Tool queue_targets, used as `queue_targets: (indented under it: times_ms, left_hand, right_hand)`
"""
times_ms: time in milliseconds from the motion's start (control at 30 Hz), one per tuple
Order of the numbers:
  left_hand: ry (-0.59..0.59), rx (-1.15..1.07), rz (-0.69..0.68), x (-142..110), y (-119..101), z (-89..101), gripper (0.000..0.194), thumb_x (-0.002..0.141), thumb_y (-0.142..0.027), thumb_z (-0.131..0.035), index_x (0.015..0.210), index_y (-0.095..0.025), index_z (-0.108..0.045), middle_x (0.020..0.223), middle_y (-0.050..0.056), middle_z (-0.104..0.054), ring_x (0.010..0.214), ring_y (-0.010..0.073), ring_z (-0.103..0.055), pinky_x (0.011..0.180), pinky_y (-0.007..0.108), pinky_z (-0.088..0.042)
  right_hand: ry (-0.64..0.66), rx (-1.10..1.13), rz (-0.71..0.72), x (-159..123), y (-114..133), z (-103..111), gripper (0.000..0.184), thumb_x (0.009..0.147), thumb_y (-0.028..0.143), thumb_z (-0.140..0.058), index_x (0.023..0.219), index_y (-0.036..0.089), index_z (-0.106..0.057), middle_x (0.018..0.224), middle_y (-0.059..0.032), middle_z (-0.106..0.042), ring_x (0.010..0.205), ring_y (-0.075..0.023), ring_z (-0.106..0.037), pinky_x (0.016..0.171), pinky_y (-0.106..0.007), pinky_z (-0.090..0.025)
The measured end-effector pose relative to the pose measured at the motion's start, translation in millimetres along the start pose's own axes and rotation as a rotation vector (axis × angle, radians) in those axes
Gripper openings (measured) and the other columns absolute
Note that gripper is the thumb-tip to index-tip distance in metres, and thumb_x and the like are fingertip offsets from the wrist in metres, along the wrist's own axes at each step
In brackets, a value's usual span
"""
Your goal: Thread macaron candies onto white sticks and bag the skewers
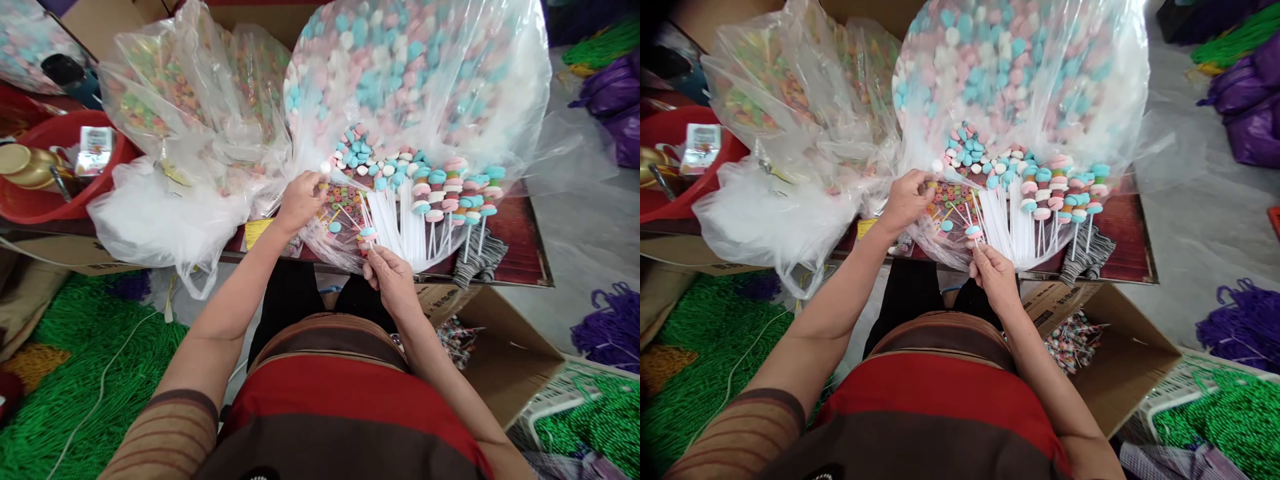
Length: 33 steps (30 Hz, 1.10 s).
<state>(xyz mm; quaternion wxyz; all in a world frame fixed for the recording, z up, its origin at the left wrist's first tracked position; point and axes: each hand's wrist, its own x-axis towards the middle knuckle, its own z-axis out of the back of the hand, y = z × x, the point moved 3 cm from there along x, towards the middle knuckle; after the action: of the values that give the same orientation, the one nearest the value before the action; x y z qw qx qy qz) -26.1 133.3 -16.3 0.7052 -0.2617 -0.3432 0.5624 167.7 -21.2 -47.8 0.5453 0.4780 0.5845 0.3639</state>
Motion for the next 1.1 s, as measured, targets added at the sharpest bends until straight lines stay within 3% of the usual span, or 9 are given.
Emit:
queue_targets:
  times_ms: [167, 267, 800, 1033, 1100]
  left_hand:
    - [0.032, -0.894, 0.339, -34.2, -4.3, -8.0, 0.019, 0.081, -0.028, -0.075, 0.098, -0.019, -0.073, 0.084, 0.0, -0.072, 0.065, 0.0085, -0.06, 0.06, 0.022, -0.045]
    - [0.06, -1.133, 0.414, -49.4, -10.9, -17.3, 0.023, 0.075, -0.029, -0.083, 0.093, -0.019, -0.075, 0.081, -0.001, -0.073, 0.062, 0.0062, -0.06, 0.053, 0.02, -0.042]
    - [0.13, -1.14, 0.403, -62.8, -19.3, -16.6, 0.036, 0.068, -0.041, -0.092, 0.094, -0.021, -0.079, 0.079, -0.001, -0.073, 0.063, 0.0071, -0.062, 0.054, 0.02, -0.047]
    - [0.098, -1.008, 0.29, -68.8, -21.4, -18.0, 0.039, 0.071, -0.048, -0.09, 0.097, -0.02, -0.08, 0.084, 0.0, -0.074, 0.065, 0.0086, -0.06, 0.059, 0.025, -0.046]
    - [0.119, -1.037, 0.313, -70.5, -19.1, -21.2, 0.039, 0.071, -0.047, -0.091, 0.097, -0.021, -0.08, 0.083, 0.0, -0.073, 0.066, 0.0095, -0.061, 0.06, 0.026, -0.047]
  right_hand:
    - [0.098, -0.207, 0.061, -13.3, 21.7, -5.6, 0.044, 0.092, 0.055, -0.064, 0.106, 0.017, -0.078, 0.045, 0.0075, -0.047, 0.042, -0.009, -0.036, 0.043, -0.023, -0.027]
    - [0.122, -0.264, 0.124, -18.2, 32.4, -11.3, 0.039, 0.092, 0.051, -0.063, 0.104, 0.018, -0.08, 0.045, 0.0074, -0.043, 0.042, -0.0097, -0.035, 0.044, -0.024, -0.029]
    - [0.066, -0.338, 0.149, -25.3, 36.8, -7.0, 0.033, 0.091, 0.047, -0.065, 0.093, 0.019, -0.082, 0.046, 0.0052, -0.04, 0.046, -0.0114, -0.037, 0.044, -0.024, -0.027]
    - [0.084, -0.232, 0.034, -25.7, 35.8, -10.0, 0.038, 0.091, 0.053, -0.065, 0.098, 0.019, -0.08, 0.046, 0.0076, -0.037, 0.041, -0.0085, -0.03, 0.042, -0.023, -0.025]
    - [0.075, -0.21, 0.044, -25.4, 34.1, -10.3, 0.038, 0.09, 0.055, -0.066, 0.097, 0.02, -0.079, 0.046, 0.0077, -0.037, 0.041, -0.0085, -0.03, 0.041, -0.024, -0.024]
